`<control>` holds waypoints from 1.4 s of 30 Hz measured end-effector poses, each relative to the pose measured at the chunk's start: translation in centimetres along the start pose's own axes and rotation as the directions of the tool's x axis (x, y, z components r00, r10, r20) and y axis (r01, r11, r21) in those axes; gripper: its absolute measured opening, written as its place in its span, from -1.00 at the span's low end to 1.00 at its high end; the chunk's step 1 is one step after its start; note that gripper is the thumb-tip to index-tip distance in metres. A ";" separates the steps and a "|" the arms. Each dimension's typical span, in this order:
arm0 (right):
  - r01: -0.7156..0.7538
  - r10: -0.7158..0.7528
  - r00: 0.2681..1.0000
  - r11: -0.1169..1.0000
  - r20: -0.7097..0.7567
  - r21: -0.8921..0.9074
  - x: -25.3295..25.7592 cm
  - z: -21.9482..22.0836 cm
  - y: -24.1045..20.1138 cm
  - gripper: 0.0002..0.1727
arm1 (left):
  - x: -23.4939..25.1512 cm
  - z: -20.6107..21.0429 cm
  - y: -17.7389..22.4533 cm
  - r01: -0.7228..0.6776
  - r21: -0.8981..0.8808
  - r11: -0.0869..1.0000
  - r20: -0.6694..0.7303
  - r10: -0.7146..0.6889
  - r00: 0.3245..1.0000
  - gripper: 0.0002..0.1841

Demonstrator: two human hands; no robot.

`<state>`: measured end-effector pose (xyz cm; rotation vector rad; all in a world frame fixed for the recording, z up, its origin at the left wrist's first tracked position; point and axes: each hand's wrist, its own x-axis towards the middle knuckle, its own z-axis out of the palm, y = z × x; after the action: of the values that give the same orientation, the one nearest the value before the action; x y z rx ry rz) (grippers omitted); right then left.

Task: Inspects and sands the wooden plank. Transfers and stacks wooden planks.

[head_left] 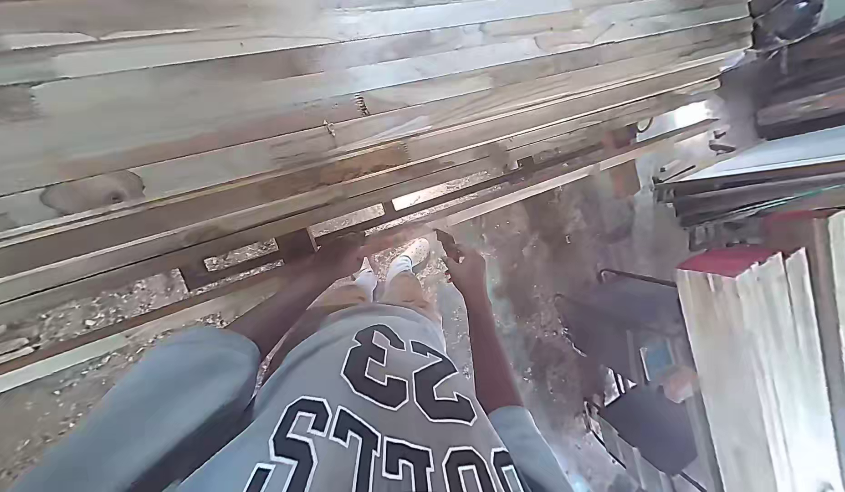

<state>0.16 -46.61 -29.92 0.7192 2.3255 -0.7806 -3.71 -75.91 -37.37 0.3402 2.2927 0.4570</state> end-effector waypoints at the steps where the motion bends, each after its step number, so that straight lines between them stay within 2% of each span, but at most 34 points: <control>1: 0.024 -0.023 0.999 1.000 -0.035 0.017 -0.2 0.1 0.5 -0.51 | 0.4 -0.2 -0.3 0.006 -0.018 1.000 0.028 -0.006 1.000 -0.50; 4: 0.151 -0.124 0.962 0.984 -0.245 0.095 -0.1 1.4 2.0 -0.48 | 1.8 -0.7 -1.7 -0.008 -0.041 0.999 0.086 0.011 0.996 -0.56; 8: 0.409 -0.340 0.799 0.912 -0.496 0.034 2.4 4.4 2.7 -0.51 | 2.5 -1.1 -2.5 -0.072 -0.080 0.994 0.151 0.083 0.985 -0.47; 10: 0.385 -0.334 0.779 0.923 -0.530 -0.016 3.6 6.1 2.8 -0.56 | 3.0 -1.5 -3.1 -0.119 -0.158 0.980 0.195 0.149 0.969 -0.33; 12: 0.263 -0.281 0.820 0.959 -0.498 -0.107 3.0 7.1 3.2 -0.54 | 3.0 -1.6 -3.6 -0.094 -0.272 0.958 0.258 0.166 0.952 -0.24; 14: 0.160 -0.212 0.869 0.975 -0.447 -0.152 1.6 6.8 3.5 -0.46 | 2.9 -1.6 -4.1 0.009 -0.351 0.936 0.298 0.103 0.949 -0.31; 16: 0.161 -0.193 0.876 0.981 -0.443 -0.109 0.5 5.7 4.0 -0.46 | 2.7 -1.5 -4.2 0.047 -0.328 0.944 0.294 0.055 0.954 -0.41; 19: 0.190 -0.148 0.891 0.980 -0.429 0.057 1.0 2.4 3.3 -0.47 | 1.6 -1.6 -3.0 0.036 -0.204 0.978 0.218 0.010 0.976 -0.48; 21: 0.111 -0.018 0.938 0.962 -0.346 0.250 1.8 0.7 1.1 -0.48 | 0.9 -1.3 -2.5 0.039 -0.098 0.994 0.168 -0.022 0.986 -0.50; 23: 0.025 0.103 0.966 0.876 -0.238 0.482 2.1 0.5 -0.9 -0.47 | 0.3 -1.2 -1.8 0.037 -0.026 0.999 0.135 -0.033 0.990 -0.49; 24: -0.002 0.132 0.971 0.839 -0.200 0.544 1.8 1.1 -1.6 -0.46 | -0.1 -1.0 -1.6 0.036 0.000 0.999 0.117 -0.036 0.992 -0.49; 29: -0.060 0.055 0.998 0.829 0.026 0.555 -2.8 5.8 -4.4 -0.46 | -0.5 -0.9 -1.0 0.066 0.000 0.998 0.113 -0.066 0.991 -0.47; 32: -0.151 0.065 0.980 0.860 0.188 0.488 -3.7 5.4 -4.2 -0.47 | -0.4 -1.0 -0.9 0.055 -0.003 0.998 0.113 -0.054 0.992 -0.48; 34: -0.202 0.062 0.962 0.818 0.265 0.539 -3.6 4.5 -2.9 -0.52 | -0.3 -1.3 -1.1 0.059 -0.032 0.998 0.143 -0.054 0.988 -0.45; 36: -0.190 0.029 0.971 0.700 0.238 0.688 -3.6 4.1 -0.8 -0.54 | -0.4 -1.5 -1.1 0.063 -0.054 0.997 0.137 -0.055 0.989 -0.43; 39: -0.098 0.057 0.995 0.478 0.080 0.873 -3.8 3.8 1.7 -0.48 | -0.9 -0.1 -0.2 0.077 -0.022 0.997 0.004 -0.077 0.997 -0.35; 40: -0.039 0.070 0.998 0.458 0.007 0.888 -3.4 3.8 2.3 -0.44 | -0.7 0.6 0.1 0.089 0.002 0.996 -0.039 -0.089 0.995 -0.31; 42: 0.107 0.049 0.987 0.530 -0.156 0.841 -2.2 4.4 3.4 -0.36 | 0.0 1.4 0.3 0.091 0.044 0.995 -0.097 -0.086 0.992 -0.33</control>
<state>5.30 -47.88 -32.60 1.1711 1.9679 -2.0143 -2.64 -75.36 -38.14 0.2439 2.4035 0.3812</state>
